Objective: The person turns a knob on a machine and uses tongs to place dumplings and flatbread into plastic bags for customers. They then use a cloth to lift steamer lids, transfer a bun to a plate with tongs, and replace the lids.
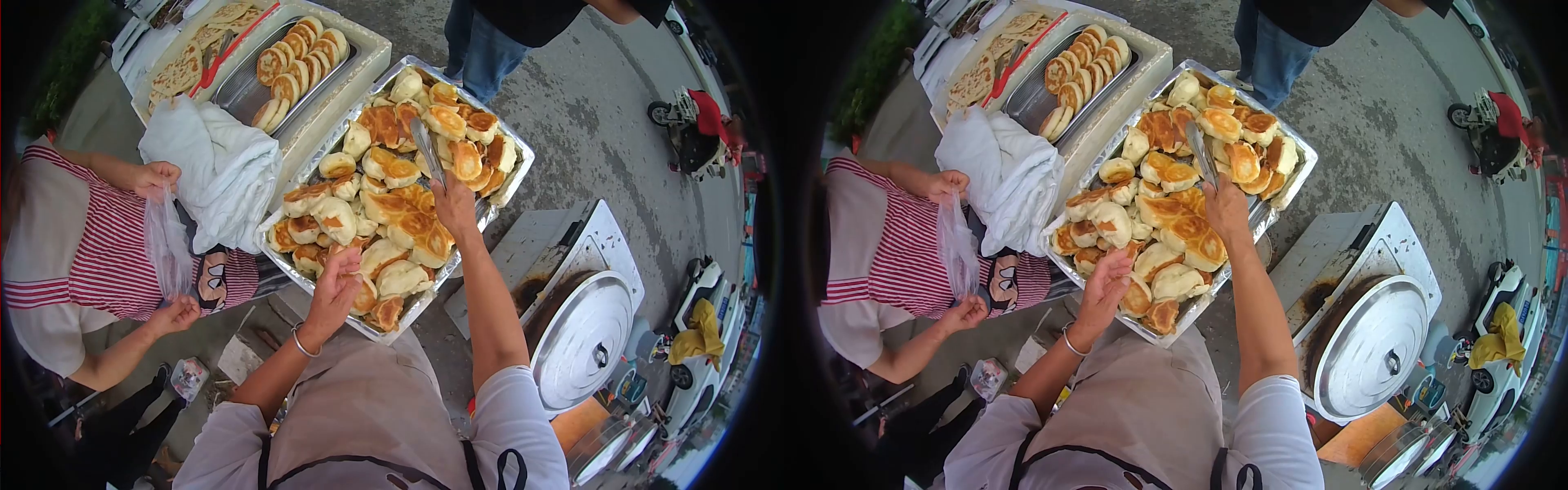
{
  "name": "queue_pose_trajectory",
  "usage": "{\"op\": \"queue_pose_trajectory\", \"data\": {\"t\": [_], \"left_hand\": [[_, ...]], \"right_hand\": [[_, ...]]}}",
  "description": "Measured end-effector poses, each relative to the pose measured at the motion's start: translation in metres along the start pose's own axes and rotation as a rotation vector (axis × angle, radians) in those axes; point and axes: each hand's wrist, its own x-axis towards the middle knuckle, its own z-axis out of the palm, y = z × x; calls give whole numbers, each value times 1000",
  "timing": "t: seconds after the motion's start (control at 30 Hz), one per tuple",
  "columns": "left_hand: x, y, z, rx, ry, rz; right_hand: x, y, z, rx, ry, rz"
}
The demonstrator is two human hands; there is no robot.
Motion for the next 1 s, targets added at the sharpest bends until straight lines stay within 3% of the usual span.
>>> {"op": "queue_pose_trajectory", "data": {"t": [0.23,0.53,0.77,0.93,1.0], "left_hand": [[6,-6,-9,-20,-6,-6],[-1,-8,-22,-3,14,-21],[-3,-10,-24,8,-18,-40],[-5,-16,-29,7,-16,-36],[-4,-19,-32,-2,-14,-31]], "right_hand": [[18,6,-5,84,-78,126],[12,0,-3,-2,-15,16],[-17,-10,-12,-174,176,-108],[-69,10,-48,-182,71,-62],[-89,20,-65,-100,-25,43]]}}
